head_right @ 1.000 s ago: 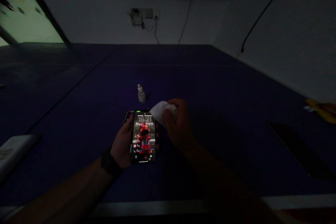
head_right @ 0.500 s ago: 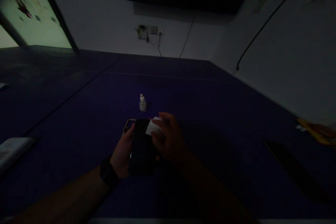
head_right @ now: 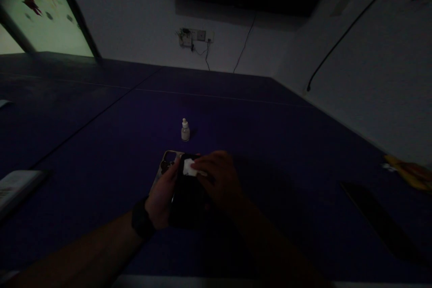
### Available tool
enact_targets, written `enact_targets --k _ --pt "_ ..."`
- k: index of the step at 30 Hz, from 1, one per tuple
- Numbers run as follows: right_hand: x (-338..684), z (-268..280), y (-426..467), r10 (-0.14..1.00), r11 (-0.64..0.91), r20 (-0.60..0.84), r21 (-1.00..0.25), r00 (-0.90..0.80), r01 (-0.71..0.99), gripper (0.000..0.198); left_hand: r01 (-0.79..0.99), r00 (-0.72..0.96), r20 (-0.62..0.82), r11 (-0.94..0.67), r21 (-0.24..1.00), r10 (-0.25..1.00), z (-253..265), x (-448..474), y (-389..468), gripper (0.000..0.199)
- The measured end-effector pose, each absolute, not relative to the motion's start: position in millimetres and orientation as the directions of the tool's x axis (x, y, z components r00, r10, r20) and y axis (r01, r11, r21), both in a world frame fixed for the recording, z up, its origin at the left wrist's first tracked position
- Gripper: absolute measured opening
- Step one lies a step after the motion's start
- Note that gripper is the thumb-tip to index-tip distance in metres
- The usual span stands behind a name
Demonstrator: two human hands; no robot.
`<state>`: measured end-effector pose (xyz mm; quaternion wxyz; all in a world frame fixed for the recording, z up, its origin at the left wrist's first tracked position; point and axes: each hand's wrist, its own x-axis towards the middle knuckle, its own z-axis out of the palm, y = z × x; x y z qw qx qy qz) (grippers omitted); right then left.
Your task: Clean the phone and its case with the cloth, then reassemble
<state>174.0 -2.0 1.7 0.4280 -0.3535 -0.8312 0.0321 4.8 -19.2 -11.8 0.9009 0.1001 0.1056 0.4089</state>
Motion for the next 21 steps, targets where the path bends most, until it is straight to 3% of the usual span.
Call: enact_targets --k 3,5,10,12,17,19,21 --pt "175.3 1.9 -6.0 0.516 0.847 0.629 -0.274 -0.582 0.455 0.016 -0.745 0.615 -0.133 0.627 0.226 0.778 -8.4 6.3 -18.6 0.039" --pt "176.7 2.4 -5.4 0.491 0.862 0.623 -0.247 -0.609 0.443 0.016 -0.752 0.606 -0.157 0.626 0.208 0.780 -5.8 5.7 -19.7 0.037" --pt "179.2 6.0 5.0 0.636 0.671 0.721 -0.341 -0.275 0.658 0.019 -0.648 0.706 -0.173 0.725 0.233 0.687 -3.0 5.0 -22.3 0.050" --pt "178.6 8.2 4.2 0.635 0.720 0.687 -0.359 -0.354 0.594 0.019 -0.665 0.700 -0.143 0.712 0.226 0.700 -3.8 5.5 -21.5 0.049" --pt "173.0 11.1 -12.2 0.441 0.893 0.537 -0.345 -0.719 0.290 0.019 -0.701 0.636 -0.198 0.666 0.255 0.746 -4.8 2.7 -19.4 0.050" --pt "172.0 10.6 -12.9 0.463 0.884 0.529 -0.330 -0.711 0.330 0.019 -0.693 0.641 -0.222 0.679 0.245 0.735 -3.3 1.2 -20.4 0.055" --pt "173.1 9.7 -7.9 0.547 0.833 0.596 -0.311 -0.588 0.458 0.019 -0.683 0.662 -0.207 0.694 0.228 0.720 -2.1 0.9 -21.8 0.058"
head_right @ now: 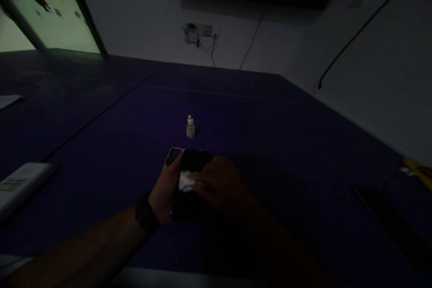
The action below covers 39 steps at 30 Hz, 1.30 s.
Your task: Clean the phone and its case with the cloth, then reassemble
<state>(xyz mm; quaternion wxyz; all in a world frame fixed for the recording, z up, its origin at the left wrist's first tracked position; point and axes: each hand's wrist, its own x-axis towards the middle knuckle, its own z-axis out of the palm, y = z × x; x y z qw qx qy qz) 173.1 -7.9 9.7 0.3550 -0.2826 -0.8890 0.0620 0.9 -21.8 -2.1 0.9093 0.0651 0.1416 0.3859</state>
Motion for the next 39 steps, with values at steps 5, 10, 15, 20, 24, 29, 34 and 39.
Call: enact_targets --k 5,10,15,20,24,29,34,39 --pt "178.0 11.9 -1.5 0.590 0.804 0.612 -0.378 -0.527 0.459 0.020 -0.682 0.662 -0.179 0.685 0.257 0.727 -5.5 1.9 -21.6 0.057" --pt "176.5 17.7 -15.6 0.428 0.858 0.370 -0.452 -0.825 0.242 0.021 -0.718 0.594 -0.218 0.632 0.290 0.775 -6.8 -0.4 -19.4 0.056" --pt "181.7 11.9 -3.8 0.649 0.744 0.587 -0.355 -0.485 0.566 0.019 -0.698 0.642 -0.180 0.665 0.264 0.746 -2.1 0.6 -21.9 0.059" --pt "183.1 20.6 -11.3 0.533 0.800 0.295 -0.482 -0.793 0.358 0.012 -0.707 0.611 -0.238 0.656 0.266 0.755 -4.5 0.6 -20.7 0.061" --pt "179.5 25.7 -19.5 0.486 0.780 0.172 -0.528 -0.857 0.337 0.011 -0.703 0.612 -0.236 0.656 0.275 0.754 -6.7 0.5 -20.4 0.063" --pt "182.9 17.6 -4.9 0.704 0.694 0.532 -0.374 -0.471 0.615 0.019 -0.697 0.633 -0.207 0.666 0.267 0.746 -2.3 2.0 -22.7 0.060" --pt "177.4 22.9 -20.5 0.518 0.836 0.394 -0.422 -0.760 0.351 0.010 -0.713 0.605 -0.214 0.642 0.283 0.767 -4.2 0.4 -21.6 0.057" --pt "170.4 20.5 -28.2 0.518 0.839 0.378 -0.400 -0.767 0.370 0.010 -0.713 0.597 -0.260 0.650 0.262 0.759 -1.1 -1.1 -21.7 0.061"
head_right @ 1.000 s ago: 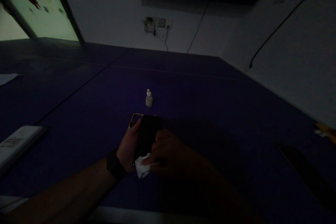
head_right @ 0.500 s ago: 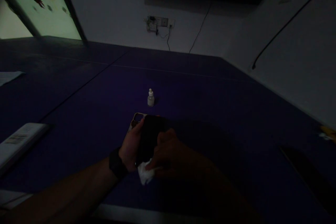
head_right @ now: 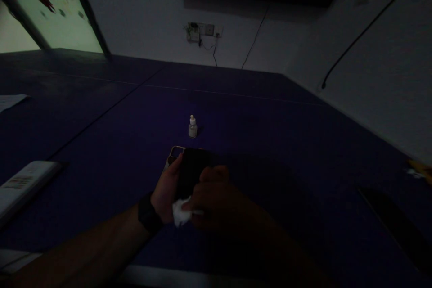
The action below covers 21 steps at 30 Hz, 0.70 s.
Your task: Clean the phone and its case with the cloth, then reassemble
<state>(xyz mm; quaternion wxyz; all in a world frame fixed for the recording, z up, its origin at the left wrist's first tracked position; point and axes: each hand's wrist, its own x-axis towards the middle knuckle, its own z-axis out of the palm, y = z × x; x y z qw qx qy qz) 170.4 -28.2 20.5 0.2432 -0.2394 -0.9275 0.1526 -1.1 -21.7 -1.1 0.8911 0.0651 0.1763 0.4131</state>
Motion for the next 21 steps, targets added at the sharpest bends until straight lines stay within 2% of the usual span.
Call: enact_targets --k 2,4,5,7,9,11,13,15,18,20,21 --pt "172.9 16.6 -18.7 0.638 0.766 0.508 -0.336 -0.579 0.548 0.012 -0.738 0.577 -0.239 0.624 0.258 0.781 2.6 0.1 -22.6 0.055" --pt "176.7 14.5 -10.1 0.683 0.693 0.583 -0.327 -0.440 0.642 0.012 -0.734 0.590 -0.232 0.634 0.245 0.773 5.3 1.4 -23.4 0.054" --pt "178.1 14.6 -8.3 0.680 0.699 0.582 -0.333 -0.446 0.633 0.011 -0.732 0.593 -0.240 0.639 0.237 0.768 5.8 1.8 -23.6 0.054" --pt "178.0 17.1 -11.6 0.631 0.774 0.505 -0.359 -0.589 0.521 0.010 -0.749 0.565 -0.271 0.622 0.228 0.779 5.5 1.4 -23.7 0.054" --pt "174.2 21.0 -21.2 0.512 0.838 0.360 -0.410 -0.780 0.361 0.012 -0.751 0.544 -0.303 0.615 0.238 0.782 4.7 -0.2 -23.3 0.059" --pt "169.1 23.8 -30.5 0.419 0.843 0.245 -0.462 -0.875 0.274 0.017 -0.724 0.563 -0.325 0.643 0.250 0.760 4.9 -2.3 -22.7 0.067" --pt "166.3 23.9 -33.3 0.439 0.829 0.249 -0.483 -0.863 0.282 0.013 -0.703 0.580 -0.323 0.660 0.265 0.748 6.5 -3.7 -22.0 0.071" --pt "167.2 21.9 -28.3 0.531 0.816 0.351 -0.458 -0.771 0.353 0.003 -0.733 0.541 -0.296 0.614 0.292 0.787 8.6 -3.5 -21.3 0.065" --pt "172.5 18.2 -16.1 0.645 0.762 0.506 -0.367 -0.573 0.534 0.008 -0.753 0.517 -0.257 0.577 0.317 0.816 9.9 -1.4 -20.9 0.059" --pt "174.6 17.3 -13.0 0.659 0.739 0.532 -0.327 -0.532 0.589 0.008 -0.732 0.544 -0.272 0.608 0.307 0.793 8.1 -0.6 -20.9 0.061" --pt "174.5 17.3 -13.7 0.642 0.759 0.512 -0.323 -0.570 0.565 0.008 -0.723 0.553 -0.289 0.623 0.300 0.781 6.5 -0.6 -20.9 0.063"
